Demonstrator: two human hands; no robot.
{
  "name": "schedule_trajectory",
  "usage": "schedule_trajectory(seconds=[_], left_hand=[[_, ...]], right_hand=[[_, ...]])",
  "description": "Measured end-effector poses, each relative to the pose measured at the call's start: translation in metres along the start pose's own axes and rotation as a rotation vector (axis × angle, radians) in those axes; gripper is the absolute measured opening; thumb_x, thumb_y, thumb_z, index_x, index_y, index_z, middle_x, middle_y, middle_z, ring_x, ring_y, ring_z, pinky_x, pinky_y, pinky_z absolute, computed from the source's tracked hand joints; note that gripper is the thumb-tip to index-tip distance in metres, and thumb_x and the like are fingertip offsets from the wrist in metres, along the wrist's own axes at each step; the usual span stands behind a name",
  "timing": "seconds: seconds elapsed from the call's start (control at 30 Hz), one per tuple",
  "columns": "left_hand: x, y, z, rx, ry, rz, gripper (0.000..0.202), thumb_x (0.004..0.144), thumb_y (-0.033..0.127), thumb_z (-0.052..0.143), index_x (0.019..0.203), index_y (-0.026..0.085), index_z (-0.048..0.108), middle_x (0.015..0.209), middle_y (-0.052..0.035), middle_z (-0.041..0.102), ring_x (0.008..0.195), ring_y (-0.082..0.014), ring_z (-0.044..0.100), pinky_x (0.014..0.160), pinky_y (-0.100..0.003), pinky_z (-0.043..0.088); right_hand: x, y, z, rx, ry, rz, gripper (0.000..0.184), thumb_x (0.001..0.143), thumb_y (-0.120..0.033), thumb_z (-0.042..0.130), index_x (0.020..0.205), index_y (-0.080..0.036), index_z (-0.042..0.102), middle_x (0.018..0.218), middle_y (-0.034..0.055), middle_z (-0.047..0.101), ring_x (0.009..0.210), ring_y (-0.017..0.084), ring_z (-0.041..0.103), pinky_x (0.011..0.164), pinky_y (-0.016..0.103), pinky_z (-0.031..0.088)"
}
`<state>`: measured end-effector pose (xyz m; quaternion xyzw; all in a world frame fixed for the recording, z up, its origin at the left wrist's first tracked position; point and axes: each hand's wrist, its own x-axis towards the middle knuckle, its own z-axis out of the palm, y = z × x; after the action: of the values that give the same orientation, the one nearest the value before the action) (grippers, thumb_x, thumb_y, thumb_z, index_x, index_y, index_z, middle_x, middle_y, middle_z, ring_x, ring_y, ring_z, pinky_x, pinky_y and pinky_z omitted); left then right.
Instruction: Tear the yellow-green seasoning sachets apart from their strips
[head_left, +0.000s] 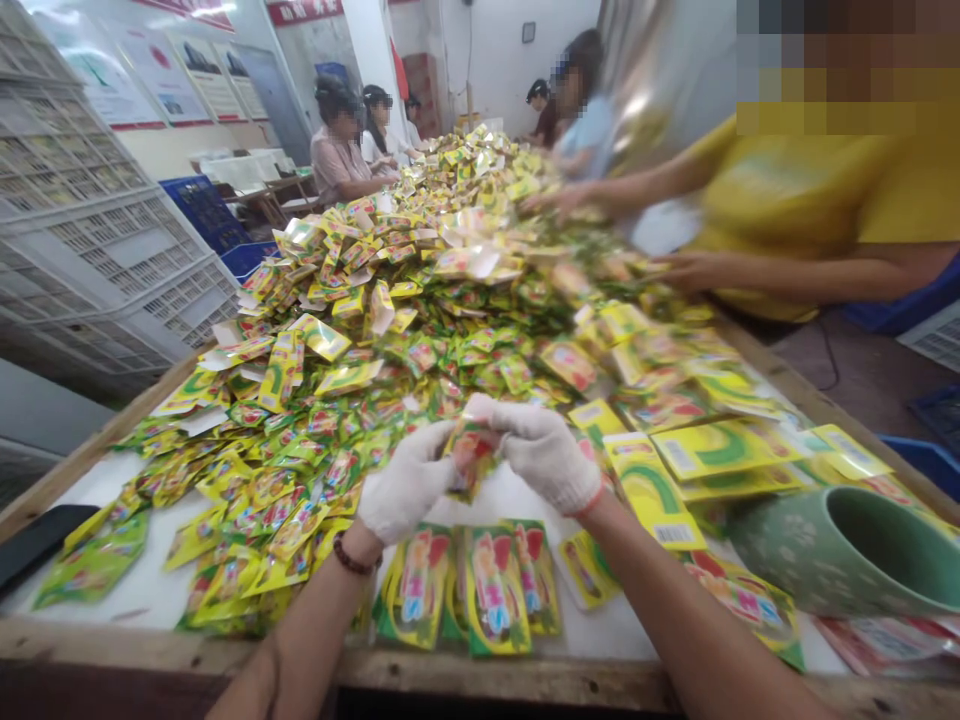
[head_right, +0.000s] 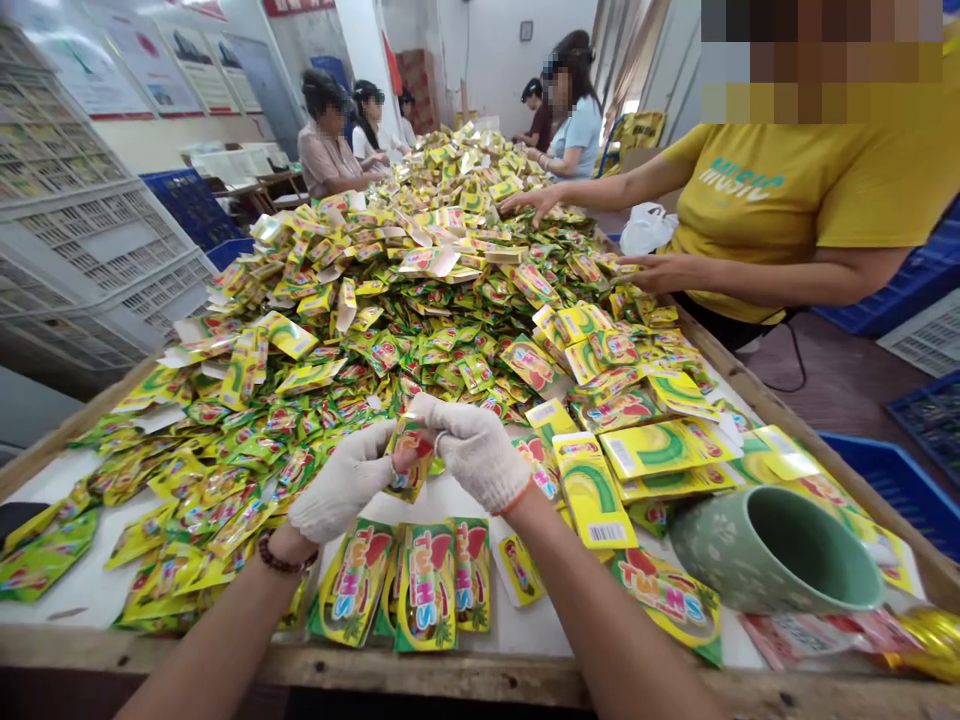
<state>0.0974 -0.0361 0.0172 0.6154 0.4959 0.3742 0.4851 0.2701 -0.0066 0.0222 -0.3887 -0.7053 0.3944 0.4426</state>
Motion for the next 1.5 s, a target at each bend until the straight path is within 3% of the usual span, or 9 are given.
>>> schedule_trajectory(seconds=[0.1,0.27,0.33,0.5,0.67,0.87,0.97,1.07,1.5], left_hand=[[0.000,-0.003,0.000,-0.278,0.092,-0.033,0.035,0.078,0.043,0.067,0.098,0.014,0.061,0.073,0.0012,0.062,0.060,-0.0093,0.051,0.055,-0.021,0.041],[-0.001,-0.005,0.002,-0.496,0.081,-0.034,0.043,0.071,0.038,0.076,0.105,0.015,0.063,0.086,-0.0031,0.068,0.070,-0.0129,0.059,0.064,-0.023,0.046],[-0.003,-0.004,0.003,-0.575,0.032,-0.076,0.044,0.073,0.036,0.074,0.111,0.018,0.062,0.090,-0.0040,0.069,0.074,-0.0146,0.062,0.067,-0.024,0.047],[-0.010,0.000,0.007,-0.719,-0.252,-0.244,0.047,0.073,0.040,0.070,0.114,0.019,0.060,0.082,-0.0055,0.069,0.068,-0.0178,0.065,0.062,-0.027,0.049],[-0.010,0.012,0.010,-0.588,-0.246,-0.211,0.043,0.063,0.035,0.078,0.100,0.015,0.066,0.077,-0.0044,0.068,0.069,-0.0177,0.063,0.060,-0.026,0.046],[-0.012,0.022,0.006,-0.497,-0.269,-0.300,0.029,0.058,0.029,0.080,0.079,0.014,0.068,0.064,-0.0012,0.062,0.057,-0.0124,0.056,0.055,-0.024,0.044],[-0.013,0.019,0.003,-0.515,-0.326,-0.294,0.025,0.062,0.034,0.076,0.076,0.016,0.067,0.060,-0.0010,0.059,0.053,-0.0131,0.055,0.053,-0.026,0.045],[-0.011,0.013,0.003,-0.487,-0.277,-0.219,0.025,0.063,0.032,0.075,0.082,0.017,0.068,0.063,-0.0003,0.060,0.056,-0.0124,0.055,0.056,-0.026,0.047],[-0.007,0.020,0.008,-0.292,-0.199,-0.233,0.022,0.056,0.024,0.076,0.071,0.014,0.064,0.061,0.0016,0.056,0.054,-0.0083,0.046,0.052,-0.021,0.038]], right_hand=[[-0.001,0.001,0.006,0.085,0.243,0.033,0.018,0.080,-0.028,0.058,0.095,-0.019,0.061,0.080,0.0026,0.063,0.072,0.016,0.058,0.070,0.029,0.049],[-0.004,-0.001,0.016,0.368,0.106,0.163,0.027,0.072,-0.036,0.070,0.090,-0.019,0.058,0.082,0.0021,0.064,0.074,0.016,0.059,0.068,0.028,0.050],[-0.006,-0.004,0.017,0.367,0.082,0.186,0.025,0.072,-0.036,0.070,0.087,-0.018,0.061,0.081,0.0024,0.065,0.074,0.016,0.060,0.068,0.028,0.051],[-0.011,-0.012,0.012,0.368,0.008,0.305,0.024,0.079,-0.040,0.062,0.091,-0.019,0.064,0.063,-0.0017,0.057,0.044,0.011,0.048,0.037,0.023,0.040],[-0.007,-0.010,0.004,0.334,-0.028,0.128,0.020,0.074,-0.038,0.068,0.074,-0.019,0.063,0.070,0.0012,0.058,0.062,0.014,0.056,0.052,0.024,0.047],[-0.010,-0.006,0.011,0.592,-0.142,0.227,0.060,0.071,-0.048,0.071,0.121,-0.022,0.053,0.082,0.0008,0.062,0.056,0.011,0.051,0.049,0.022,0.043],[-0.015,-0.007,0.014,0.561,-0.253,0.270,0.055,0.075,-0.058,0.063,0.115,-0.019,0.061,0.072,0.0000,0.060,0.054,0.012,0.054,0.049,0.025,0.045],[-0.016,-0.008,0.016,0.500,-0.177,0.263,0.053,0.079,-0.062,0.057,0.107,-0.017,0.068,0.073,0.0029,0.063,0.057,0.014,0.055,0.050,0.026,0.045],[-0.011,-0.013,0.010,0.402,-0.064,0.266,0.025,0.076,-0.032,0.065,0.092,-0.016,0.075,0.067,0.0018,0.067,0.052,0.011,0.052,0.050,0.026,0.044]])
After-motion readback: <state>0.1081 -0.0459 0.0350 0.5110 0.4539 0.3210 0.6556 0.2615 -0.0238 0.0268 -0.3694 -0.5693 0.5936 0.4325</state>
